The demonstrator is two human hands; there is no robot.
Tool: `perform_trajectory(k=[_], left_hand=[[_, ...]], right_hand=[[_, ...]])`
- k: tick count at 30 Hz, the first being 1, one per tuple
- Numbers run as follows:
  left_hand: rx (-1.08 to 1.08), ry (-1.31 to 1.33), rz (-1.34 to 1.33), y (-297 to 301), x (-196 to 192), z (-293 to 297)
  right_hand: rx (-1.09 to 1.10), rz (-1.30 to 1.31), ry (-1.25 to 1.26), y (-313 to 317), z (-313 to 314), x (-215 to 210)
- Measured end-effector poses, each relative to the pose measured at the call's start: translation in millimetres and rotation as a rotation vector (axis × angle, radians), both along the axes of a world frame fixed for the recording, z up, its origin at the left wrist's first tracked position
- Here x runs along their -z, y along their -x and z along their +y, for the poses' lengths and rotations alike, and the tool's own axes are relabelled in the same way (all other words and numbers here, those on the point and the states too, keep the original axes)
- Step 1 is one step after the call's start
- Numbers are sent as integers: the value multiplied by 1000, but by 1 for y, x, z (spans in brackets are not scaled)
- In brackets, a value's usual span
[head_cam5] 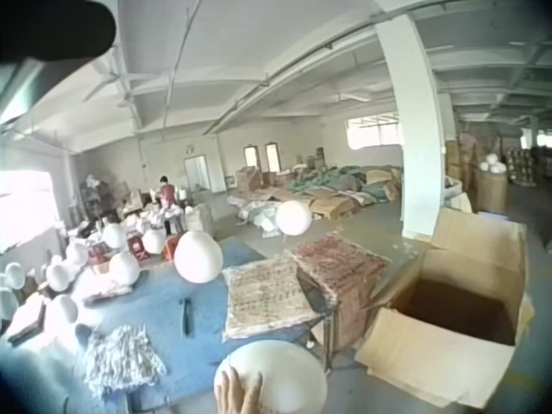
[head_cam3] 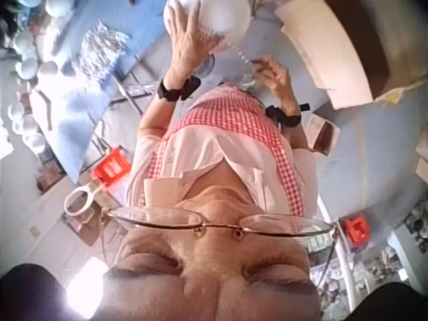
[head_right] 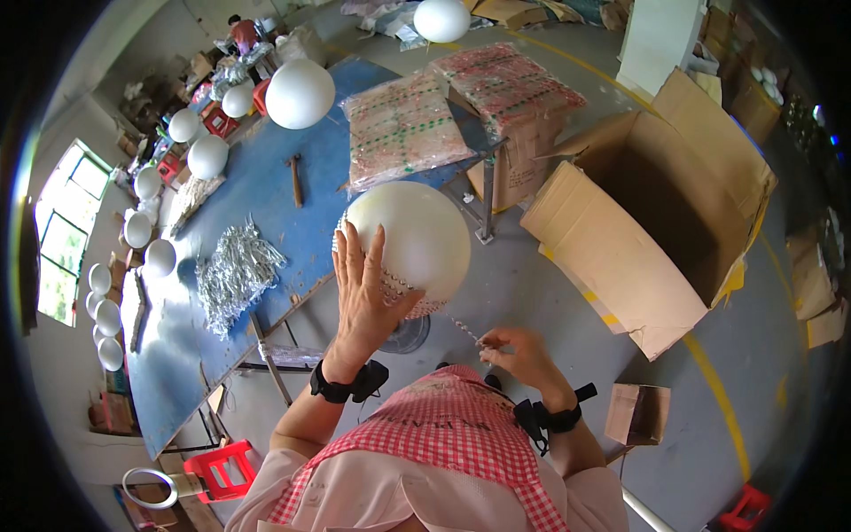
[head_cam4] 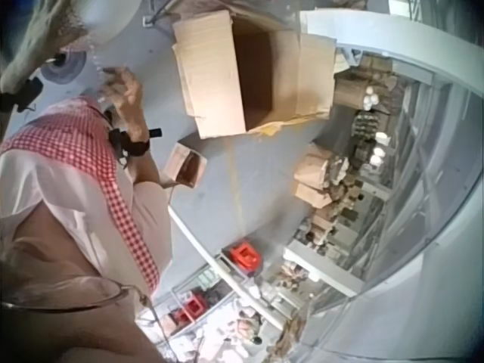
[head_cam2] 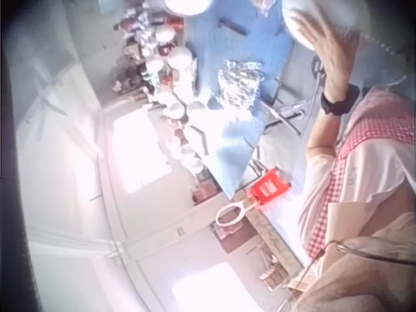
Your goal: Attaching decorative beaded strands to white spheres and cutting materials with scissors in a factory setting.
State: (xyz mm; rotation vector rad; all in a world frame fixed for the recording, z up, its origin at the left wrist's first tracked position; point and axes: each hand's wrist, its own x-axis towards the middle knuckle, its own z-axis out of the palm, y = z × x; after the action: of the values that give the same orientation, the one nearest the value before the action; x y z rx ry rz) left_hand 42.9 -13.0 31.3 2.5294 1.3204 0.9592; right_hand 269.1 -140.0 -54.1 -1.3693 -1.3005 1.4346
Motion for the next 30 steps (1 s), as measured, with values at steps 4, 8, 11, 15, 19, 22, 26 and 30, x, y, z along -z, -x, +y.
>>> perform_trajectory(k=[4,8,11,15,19,22,26,30], left_hand=[[5,0,51,-4,3,-5],[-25,-22,65,-9,5,-8],[-36,-27,77,-10,6,-8],[-46,-27,53,-10,8,-8],[-57,-72,54,-11,9,-8],[-62,-74,60,-12,8,-9],[-44,-55,67,-11,7,-11],[-61,-86,85,-12,7,-18]], right_hand=[[-50,-40,-13,11,21,24],[25,455,-78,31,48,17],[67,422,-75,28,42,-5],[111,407,-219,38,40,-17],[253,378,-236,42,48,-14],[234,419,-119,41,52,-13],[192,441,-64,41,59,-10],[65,173,-222,40,60,8]])
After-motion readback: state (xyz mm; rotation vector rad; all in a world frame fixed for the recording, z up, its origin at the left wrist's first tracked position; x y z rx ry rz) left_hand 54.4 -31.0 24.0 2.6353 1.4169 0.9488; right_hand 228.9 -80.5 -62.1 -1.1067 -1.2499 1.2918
